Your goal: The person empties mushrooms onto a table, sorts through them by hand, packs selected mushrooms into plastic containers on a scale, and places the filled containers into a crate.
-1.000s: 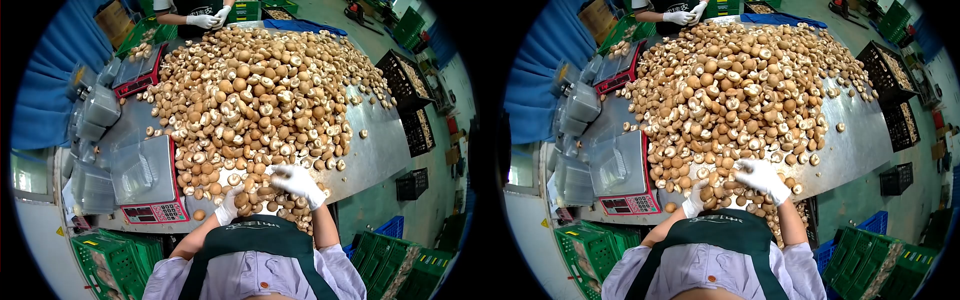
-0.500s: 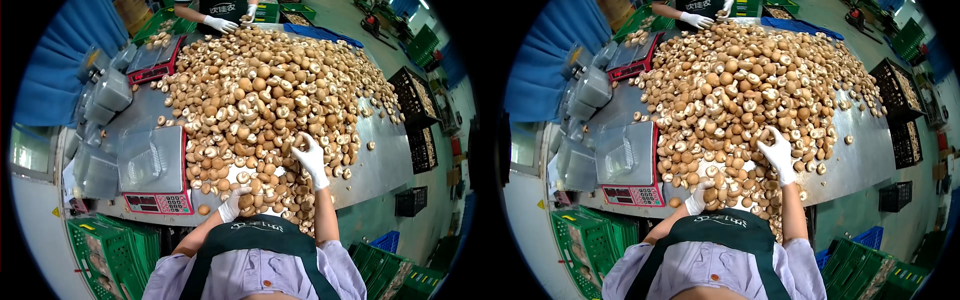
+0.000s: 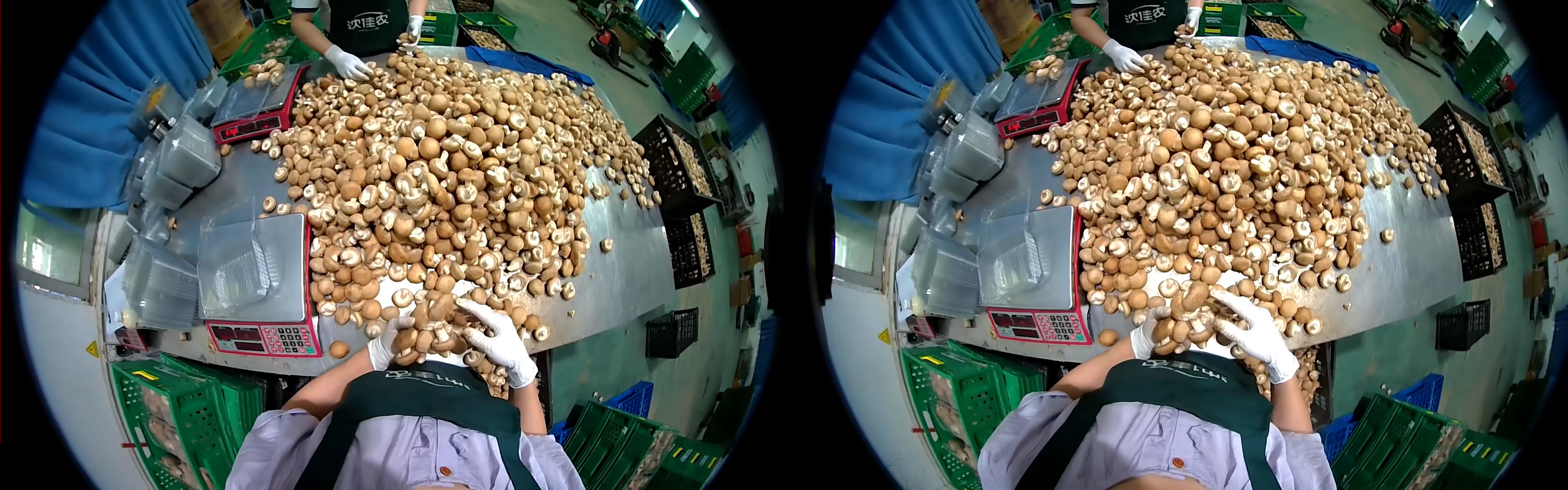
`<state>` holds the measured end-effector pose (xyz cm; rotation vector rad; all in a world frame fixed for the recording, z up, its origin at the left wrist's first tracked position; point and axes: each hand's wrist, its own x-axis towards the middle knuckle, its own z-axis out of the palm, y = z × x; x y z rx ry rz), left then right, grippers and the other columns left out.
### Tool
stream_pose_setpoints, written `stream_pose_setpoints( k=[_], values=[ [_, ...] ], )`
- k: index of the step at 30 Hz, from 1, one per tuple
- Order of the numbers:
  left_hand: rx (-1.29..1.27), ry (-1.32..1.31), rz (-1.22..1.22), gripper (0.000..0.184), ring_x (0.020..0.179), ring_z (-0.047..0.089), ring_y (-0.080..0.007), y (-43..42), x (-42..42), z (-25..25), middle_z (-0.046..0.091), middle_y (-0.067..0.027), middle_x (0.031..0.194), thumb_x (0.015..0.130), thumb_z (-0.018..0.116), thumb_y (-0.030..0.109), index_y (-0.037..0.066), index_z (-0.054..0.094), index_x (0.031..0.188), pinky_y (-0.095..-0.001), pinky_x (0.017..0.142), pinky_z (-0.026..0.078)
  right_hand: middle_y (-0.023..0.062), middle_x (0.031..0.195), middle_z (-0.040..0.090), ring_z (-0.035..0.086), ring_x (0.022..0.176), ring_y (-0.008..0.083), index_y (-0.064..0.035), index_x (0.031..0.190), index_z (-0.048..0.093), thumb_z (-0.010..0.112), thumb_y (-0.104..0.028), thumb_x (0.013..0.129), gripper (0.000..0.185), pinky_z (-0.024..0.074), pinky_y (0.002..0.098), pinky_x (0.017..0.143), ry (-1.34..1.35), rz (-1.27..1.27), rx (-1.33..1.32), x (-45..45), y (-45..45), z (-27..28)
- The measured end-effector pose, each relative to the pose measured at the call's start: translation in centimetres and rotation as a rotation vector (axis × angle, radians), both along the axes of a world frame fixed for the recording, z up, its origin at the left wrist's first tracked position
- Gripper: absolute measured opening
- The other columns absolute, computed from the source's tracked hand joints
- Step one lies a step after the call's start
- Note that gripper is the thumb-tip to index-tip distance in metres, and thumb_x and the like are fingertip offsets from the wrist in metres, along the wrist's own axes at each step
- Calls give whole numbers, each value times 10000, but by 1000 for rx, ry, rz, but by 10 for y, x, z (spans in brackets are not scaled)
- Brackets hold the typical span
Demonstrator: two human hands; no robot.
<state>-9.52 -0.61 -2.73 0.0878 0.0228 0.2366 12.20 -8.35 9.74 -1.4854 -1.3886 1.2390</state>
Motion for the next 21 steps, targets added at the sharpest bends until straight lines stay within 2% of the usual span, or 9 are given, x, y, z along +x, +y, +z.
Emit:
stream_pose_setpoints(
  k=[3,6,7,9,11,13,15,18,21],
  values=[
    [-97,87,-36,583,901,645,-365,-3,-3,-8,563,-252,1162,868,496,343,-24,396,1310,-439,581,574,143,1254,585,566,1142,254,-71,1284,540,655,-188,843,470,424,337,983,-116,-48,44,-17,-3,8],
    [-277,172,-83,547,979,610,-404,13,0,13,563,-247,1165,902,461,365,-49,450,1260,-463,712,568,142,1147,631,620,1031,254,-85,1231,581,657,-191,835,417,471,338,916,-197,-184,5,-24,-13,-8],
    [-178,130,-2,519,991,594,-408,14,-6,-24,568,-220,1160,919,452,367,-31,461,1252,-441,714,554,143,1112,641,635,989,256,-91,1209,597,656,-190,833,393,484,339,892,-224,-233,-18,-25,-19,-12],
    [-187,168,41,495,898,622,-345,22,-2,15,600,-181,1096,925,458,373,-2,475,1248,-404,624,539,152,952,667,652,900,269,-114,1067,679,630,-237,848,256,510,334,799,-325,-192,-143,-21,-39,-16],
    [-181,310,44,482,829,628,-296,25,-11,5,620,-145,1040,925,472,381,25,483,1249,-378,581,519,130,911,673,653,872,255,-142,996,710,621,-262,848,210,515,343,772,-338,-63,-375,-20,-61,-19],
    [-221,452,102,468,785,636,-266,28,-16,21,631,-131,996,919,487,387,48,499,1241,-385,579,523,124,886,690,669,790,275,-141,956,724,656,-317,823,231,528,374,724,-539,116,-322,-16,-99,-53],
    [-82,530,139,441,780,644,-244,30,-29,39,638,-116,995,906,503,383,71,519,1217,-373,560,529,131,884,689,663,821,309,-147,932,726,649,-353,804,254,525,394,743,-764,214,-627,-23,-115,-85],
    [-83,465,128,429,811,639,-261,32,-66,15,646,-114,988,878,532,393,69,541,1159,-379,580,521,164,999,670,636,952,338,-112,1001,694,577,-287,834,268,509,424,791,-817,317,-936,-38,-122,-160],
    [-166,527,141,427,828,628,-271,31,-87,27,631,-100,1040,870,539,394,104,538,1183,-402,578,510,146,1064,660,622,996,351,-149,1126,647,574,-224,810,333,499,444,831,-716,277,-553,-68,-142,-226]
  ],
)
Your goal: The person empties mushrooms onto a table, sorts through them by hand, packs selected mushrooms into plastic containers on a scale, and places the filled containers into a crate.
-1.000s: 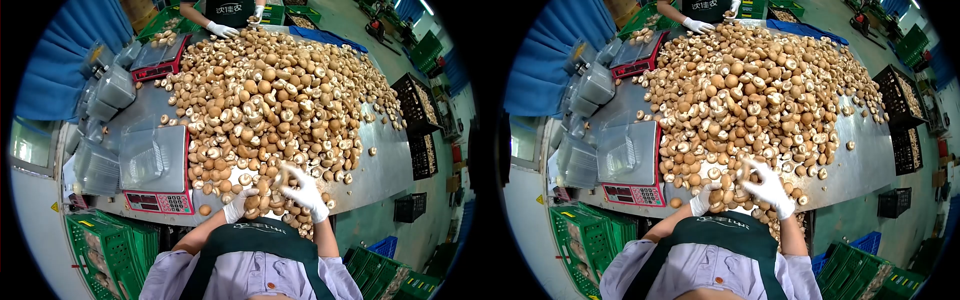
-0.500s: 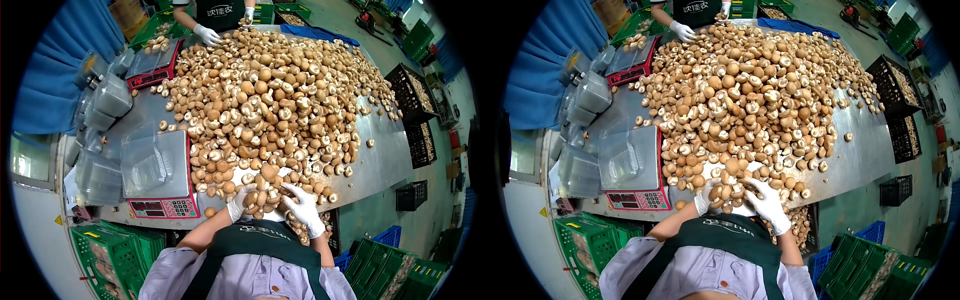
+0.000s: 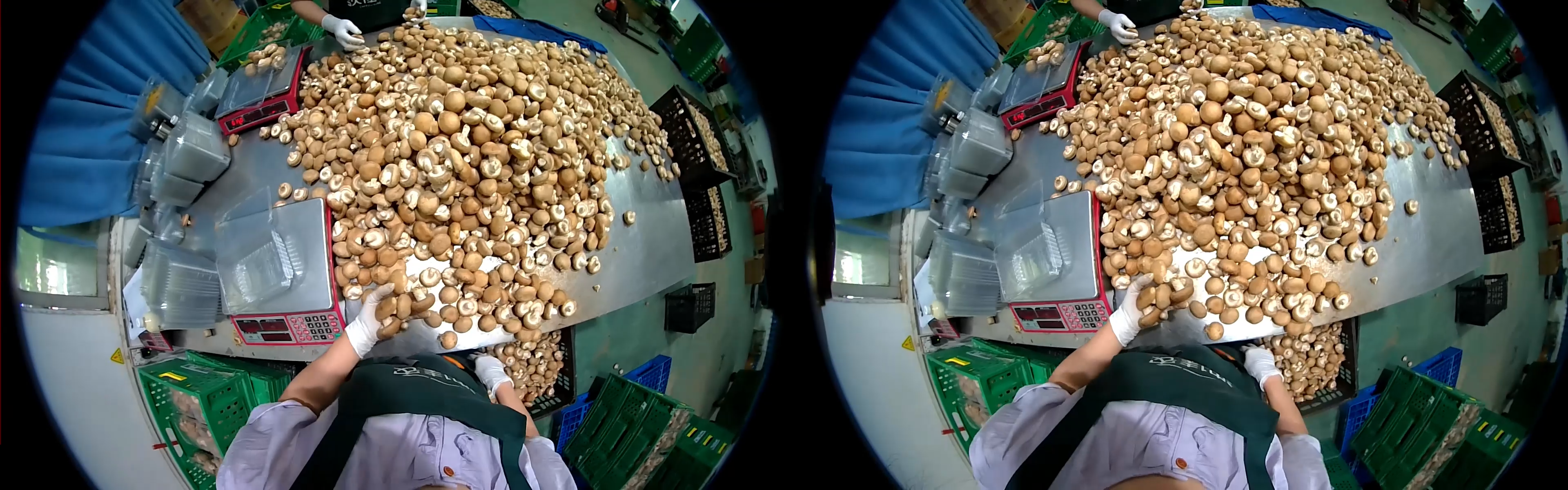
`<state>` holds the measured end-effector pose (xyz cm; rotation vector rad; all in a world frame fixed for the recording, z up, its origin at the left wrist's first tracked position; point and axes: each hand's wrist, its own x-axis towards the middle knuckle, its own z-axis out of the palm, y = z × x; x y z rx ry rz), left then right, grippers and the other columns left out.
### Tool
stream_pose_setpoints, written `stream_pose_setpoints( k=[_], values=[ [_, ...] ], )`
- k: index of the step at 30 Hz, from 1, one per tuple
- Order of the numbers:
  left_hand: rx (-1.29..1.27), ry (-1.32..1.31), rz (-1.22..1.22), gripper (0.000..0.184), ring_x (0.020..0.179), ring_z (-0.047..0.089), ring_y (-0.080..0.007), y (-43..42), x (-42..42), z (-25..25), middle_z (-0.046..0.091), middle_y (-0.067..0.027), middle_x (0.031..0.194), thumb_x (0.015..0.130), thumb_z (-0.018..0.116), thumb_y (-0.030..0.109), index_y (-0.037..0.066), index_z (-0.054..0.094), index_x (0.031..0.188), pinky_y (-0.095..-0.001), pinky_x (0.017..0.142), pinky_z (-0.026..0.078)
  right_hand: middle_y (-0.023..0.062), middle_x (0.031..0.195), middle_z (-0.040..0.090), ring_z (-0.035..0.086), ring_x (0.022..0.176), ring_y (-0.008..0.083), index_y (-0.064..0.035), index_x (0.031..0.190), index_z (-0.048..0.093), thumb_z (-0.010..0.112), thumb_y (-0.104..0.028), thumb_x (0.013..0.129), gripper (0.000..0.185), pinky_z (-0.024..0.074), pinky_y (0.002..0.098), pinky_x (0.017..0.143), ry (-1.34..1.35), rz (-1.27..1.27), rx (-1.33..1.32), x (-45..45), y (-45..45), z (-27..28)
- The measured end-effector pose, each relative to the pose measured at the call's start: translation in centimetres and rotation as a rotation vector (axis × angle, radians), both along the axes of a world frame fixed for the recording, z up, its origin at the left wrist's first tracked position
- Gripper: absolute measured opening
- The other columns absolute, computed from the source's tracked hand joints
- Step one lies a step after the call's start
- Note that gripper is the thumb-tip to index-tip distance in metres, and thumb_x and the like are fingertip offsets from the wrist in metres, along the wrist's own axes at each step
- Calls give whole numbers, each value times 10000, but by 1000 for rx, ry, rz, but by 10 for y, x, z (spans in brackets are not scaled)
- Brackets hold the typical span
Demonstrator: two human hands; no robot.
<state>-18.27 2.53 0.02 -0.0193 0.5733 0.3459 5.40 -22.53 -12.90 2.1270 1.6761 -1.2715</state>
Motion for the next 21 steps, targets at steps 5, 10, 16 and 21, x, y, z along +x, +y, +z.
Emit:
stream_pose_setpoints(
  k=[5,10,16,21],
  values=[
    [38,30,-52,494,903,632,-296,-1,-20,8,602,-90,1144,869,533,375,133,480,1296,-439,599,535,190,1342,467,421,1251,362,-115,1310,482,558,-256,832,503,343,414,1044,-72,-217,393,-30,24,-49],
    [41,95,-51,574,998,585,-474,-5,-18,7,545,-195,1214,882,498,413,118,390,1362,-426,607,585,141,1213,576,529,1136,307,-88,1247,518,574,-356,852,481,429,377,952,12,-773,459,11,31,-49],
    [51,6,-111,571,1072,560,-446,5,-16,10,538,-202,1232,883,499,402,79,402,1343,-464,684,582,165,1182,598,609,1039,305,-125,1247,525,506,-209,854,403,497,419,827,-219,-266,233,-6,8,-98],
    [39,167,-59,562,984,609,-414,1,-30,23,553,-214,1222,879,523,373,43,425,1323,-412,565,576,175,1127,622,624,1009,309,-103,1162,584,486,-198,857,334,503,419,798,55,-71,177,-70,41,-111]
  ],
)
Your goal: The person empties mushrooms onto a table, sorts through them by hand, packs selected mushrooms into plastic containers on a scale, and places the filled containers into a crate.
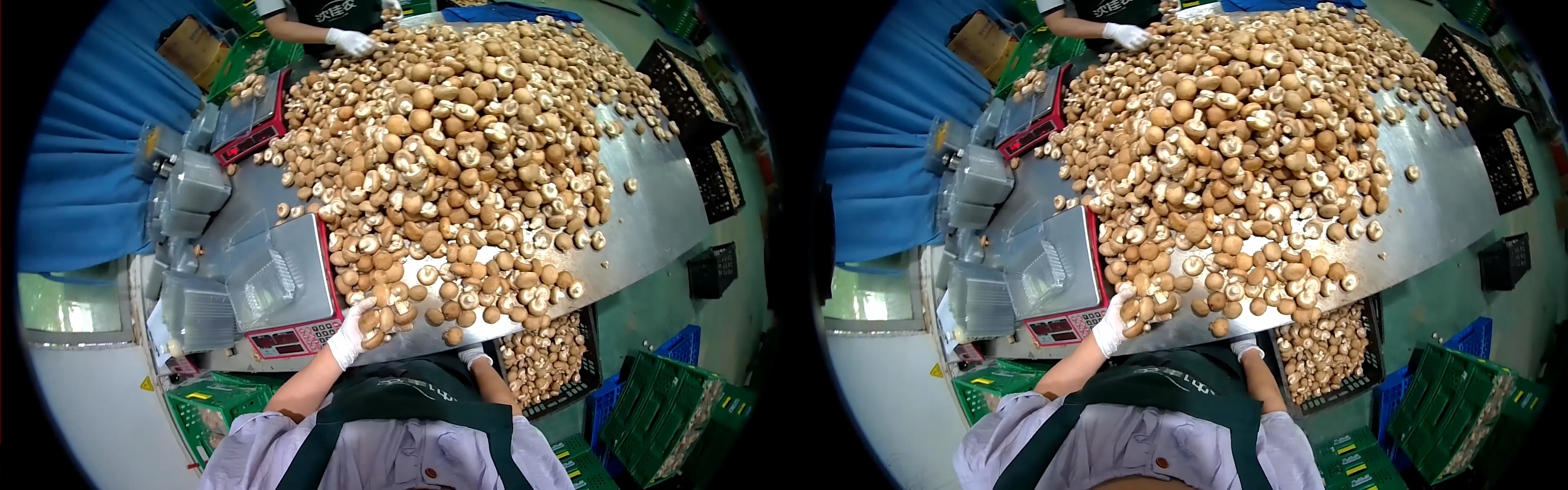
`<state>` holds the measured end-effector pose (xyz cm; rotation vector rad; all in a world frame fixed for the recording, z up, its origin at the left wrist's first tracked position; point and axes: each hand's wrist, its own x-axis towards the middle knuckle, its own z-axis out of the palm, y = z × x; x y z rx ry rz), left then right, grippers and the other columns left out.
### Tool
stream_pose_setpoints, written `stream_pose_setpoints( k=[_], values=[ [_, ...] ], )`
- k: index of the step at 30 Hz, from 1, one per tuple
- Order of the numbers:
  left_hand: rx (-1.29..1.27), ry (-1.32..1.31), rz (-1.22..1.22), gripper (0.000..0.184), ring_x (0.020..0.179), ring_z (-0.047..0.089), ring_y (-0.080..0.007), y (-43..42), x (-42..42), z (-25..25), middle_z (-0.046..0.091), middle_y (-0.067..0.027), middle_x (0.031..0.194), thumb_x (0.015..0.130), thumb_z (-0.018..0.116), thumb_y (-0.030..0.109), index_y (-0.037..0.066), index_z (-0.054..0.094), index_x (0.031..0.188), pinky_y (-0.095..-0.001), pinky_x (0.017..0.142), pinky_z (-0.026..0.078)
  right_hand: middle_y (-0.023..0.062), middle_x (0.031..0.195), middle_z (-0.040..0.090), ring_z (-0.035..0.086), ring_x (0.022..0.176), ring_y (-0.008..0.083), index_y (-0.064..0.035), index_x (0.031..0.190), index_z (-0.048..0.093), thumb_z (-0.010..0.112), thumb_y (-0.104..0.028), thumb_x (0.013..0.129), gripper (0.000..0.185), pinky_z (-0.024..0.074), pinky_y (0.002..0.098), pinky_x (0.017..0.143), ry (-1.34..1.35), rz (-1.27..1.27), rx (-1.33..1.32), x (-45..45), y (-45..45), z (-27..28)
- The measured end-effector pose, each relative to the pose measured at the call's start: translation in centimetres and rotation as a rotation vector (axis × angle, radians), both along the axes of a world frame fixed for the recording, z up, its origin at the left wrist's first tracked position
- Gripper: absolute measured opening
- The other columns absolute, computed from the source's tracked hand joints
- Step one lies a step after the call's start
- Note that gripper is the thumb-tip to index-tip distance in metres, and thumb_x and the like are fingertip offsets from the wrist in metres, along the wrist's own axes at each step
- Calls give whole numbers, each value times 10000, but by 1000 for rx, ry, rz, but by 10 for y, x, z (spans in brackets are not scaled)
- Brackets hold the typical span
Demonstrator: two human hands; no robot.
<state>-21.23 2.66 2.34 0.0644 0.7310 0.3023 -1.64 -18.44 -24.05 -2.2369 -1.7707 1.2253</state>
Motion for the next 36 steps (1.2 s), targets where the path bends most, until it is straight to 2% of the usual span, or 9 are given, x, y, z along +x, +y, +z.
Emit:
stream_pose_setpoints(
  k=[6,12,16,19,23,27,29,32,36],
  values=[
    [-107,-61,29,642,1079,543,-495,-7,-44,13,508,-256,1246,834,577,359,51,374,1359,-419,589,595,187,1061,651,643,972,314,-78,1059,655,462,-185,860,297,509,419,763,197,377,-338,-54,-14,-27],
    [-140,-53,167,572,1093,529,-494,-25,-77,18,506,-192,1274,879,500,351,99,367,1375,-418,593,583,180,997,673,673,903,306,-68,961,697,456,-257,872,319,518,435,714,194,708,-274,-69,-15,-15],
    [9,-137,153,558,1074,547,-483,-40,-99,3,497,-194,1290,893,469,384,150,372,1391,-411,607,580,185,963,676,677,852,312,-64,965,695,494,-315,853,339,509,422,700,225,796,-365,-60,0,48],
    [7,-184,184,563,1058,563,-468,-50,-111,6,505,-188,1281,890,481,372,152,365,1396,-419,601,583,203,892,666,646,821,352,-18,938,676,520,-350,837,380,482,415,711,460,674,-337,-40,8,113],
    [129,-64,151,550,967,631,-258,-61,-123,9,578,-133,1181,874,525,364,94,429,1344,-339,578,560,242,942,651,641,889,370,-20,958,673,530,-376,825,405,477,413,757,314,615,-449,-38,10,103],
    [106,-158,287,574,982,614,-377,-49,-143,25,558,-188,1157,840,560,296,54,401,1336,-401,572,587,208,956,656,618,925,370,-77,956,686,566,-365,801,349,488,433,818,81,390,-140,-48,18,69],
    [266,-95,315,618,1020,589,-386,-32,-153,46,530,-208,1179,804,580,288,15,387,1324,-427,554,581,167,1019,656,601,956,364,-109,981,667,564,-300,805,279,481,421,848,-143,131,47,-50,18,75],
    [501,86,361,625,936,622,-344,-2,-174,70,559,-197,1143,795,584,305,4,403,1313,-387,582,569,193,1027,650,603,980,363,-90,1058,647,567,-309,837,322,477,430,858,-131,26,-84,-27,10,58],
    [940,331,519,518,774,633,-213,43,-172,121,601,-131,1067,825,590,219,-8,471,1276,-299,681,531,185,899,665,629,876,366,-83,891,689,586,-337,834,280,504,432,767,-114,-26,-156,11,-17,47]
  ],
)
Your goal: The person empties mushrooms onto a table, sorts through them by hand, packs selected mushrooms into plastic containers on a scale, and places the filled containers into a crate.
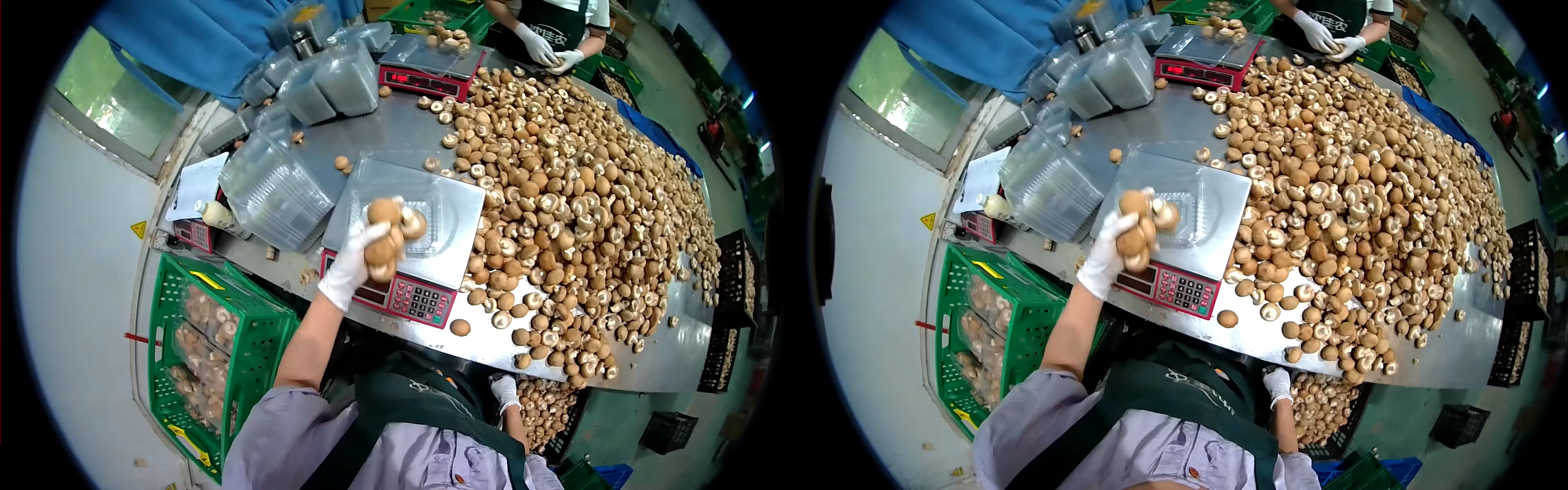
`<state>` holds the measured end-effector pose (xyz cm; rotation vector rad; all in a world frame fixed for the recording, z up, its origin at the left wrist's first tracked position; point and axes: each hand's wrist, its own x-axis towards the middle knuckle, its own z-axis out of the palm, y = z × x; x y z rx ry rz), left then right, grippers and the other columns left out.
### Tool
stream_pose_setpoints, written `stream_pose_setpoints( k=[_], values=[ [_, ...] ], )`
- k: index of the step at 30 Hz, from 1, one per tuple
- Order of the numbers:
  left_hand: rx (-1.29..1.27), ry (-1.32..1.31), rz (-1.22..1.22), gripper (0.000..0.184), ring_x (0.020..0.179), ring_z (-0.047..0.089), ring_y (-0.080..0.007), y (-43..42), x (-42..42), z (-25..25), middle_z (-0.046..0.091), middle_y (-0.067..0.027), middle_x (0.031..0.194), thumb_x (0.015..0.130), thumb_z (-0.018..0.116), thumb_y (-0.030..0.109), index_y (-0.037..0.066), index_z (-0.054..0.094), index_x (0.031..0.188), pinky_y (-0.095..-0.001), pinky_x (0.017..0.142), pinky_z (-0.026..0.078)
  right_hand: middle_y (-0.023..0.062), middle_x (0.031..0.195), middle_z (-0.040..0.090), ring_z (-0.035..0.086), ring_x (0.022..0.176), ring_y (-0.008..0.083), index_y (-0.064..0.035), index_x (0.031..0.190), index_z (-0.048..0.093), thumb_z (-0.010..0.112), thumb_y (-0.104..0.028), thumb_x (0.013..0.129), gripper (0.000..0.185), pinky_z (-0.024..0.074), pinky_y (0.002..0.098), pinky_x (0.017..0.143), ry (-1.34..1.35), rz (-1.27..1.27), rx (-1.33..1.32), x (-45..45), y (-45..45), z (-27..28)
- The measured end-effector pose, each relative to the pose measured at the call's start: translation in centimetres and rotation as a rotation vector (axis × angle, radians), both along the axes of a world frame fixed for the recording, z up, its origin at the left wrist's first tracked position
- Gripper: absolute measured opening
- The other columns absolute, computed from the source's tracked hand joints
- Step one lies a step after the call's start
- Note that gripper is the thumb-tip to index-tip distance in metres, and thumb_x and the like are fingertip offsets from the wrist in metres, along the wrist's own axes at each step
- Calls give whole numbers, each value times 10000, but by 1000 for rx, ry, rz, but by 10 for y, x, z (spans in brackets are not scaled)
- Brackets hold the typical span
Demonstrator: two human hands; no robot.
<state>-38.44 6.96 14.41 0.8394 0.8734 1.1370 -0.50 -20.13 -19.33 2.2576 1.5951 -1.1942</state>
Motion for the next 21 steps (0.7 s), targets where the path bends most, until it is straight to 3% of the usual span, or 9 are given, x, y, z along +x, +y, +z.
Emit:
stream_pose_setpoints(
  k=[2,5,6,7,9,14,17,19,21],
  values=[
    [197,408,79,400,859,606,-162,26,0,-9,608,-77,1058,867,581,164,-15,538,1221,-278,798,495,171,843,668,634,816,362,-89,838,692,592,-300,838,234,512,416,711,-30,182,81,16,-13,2],
    [713,1458,85,442,1143,531,-350,43,0,-36,618,-131,1163,798,644,244,116,581,1216,-398,969,432,177,809,662,640,789,360,-71,836,685,611,-300,828,240,507,431,702,-9,-146,136,34,-25,37],
    [703,1496,48,445,1136,519,-380,44,0,-44,624,-131,1148,778,647,256,128,594,1201,-433,1000,399,185,809,659,641,776,363,-68,845,686,618,-295,829,237,504,430,689,-2,-216,118,38,-21,61],
    [694,1537,16,448,1129,508,-409,43,2,-49,630,-132,1133,758,651,267,140,607,1185,-469,1030,367,176,930,672,639,904,357,-83,987,694,603,-305,837,283,501,408,811,-41,-269,29,43,-18,78],
    [609,1580,38,454,1176,477,-413,37,9,-39,640,-121,1110,775,628,279,138,587,1205,-473,1030,353,196,957,665,641,907,356,-67,1022,687,620,-321,829,326,499,402,813,40,-438,26,63,-23,87],
    [971,1363,401,258,1066,561,-341,18,33,-23,653,-98,997,755,676,72,62,659,1013,-420,907,434,212,901,669,665,854,337,-23,975,694,632,-273,850,287,513,370,759,-7,-313,306,77,-3,172],
    [891,1101,74,166,746,654,-263,-20,80,-24,672,-112,858,743,684,55,54,675,909,-351,675,530,200,848,664,661,807,332,-66,955,706,657,-260,819,242,514,381,726,6,-241,345,63,29,251],
    [824,1094,-239,180,780,655,-266,-52,106,-55,674,-91,879,773,684,120,90,680,950,-339,691,531,186,822,658,650,781,333,-91,916,707,662,-256,803,205,511,391,705,-14,-199,477,61,36,253],
    [726,1339,-621,358,933,623,-251,-78,120,-88,613,-64,1033,804,661,278,153,604,1135,-357,713,531,150,774,647,628,743,320,-101,874,698,676,-247,794,169,499,406,673,-43,-164,547,57,44,256]
  ],
)
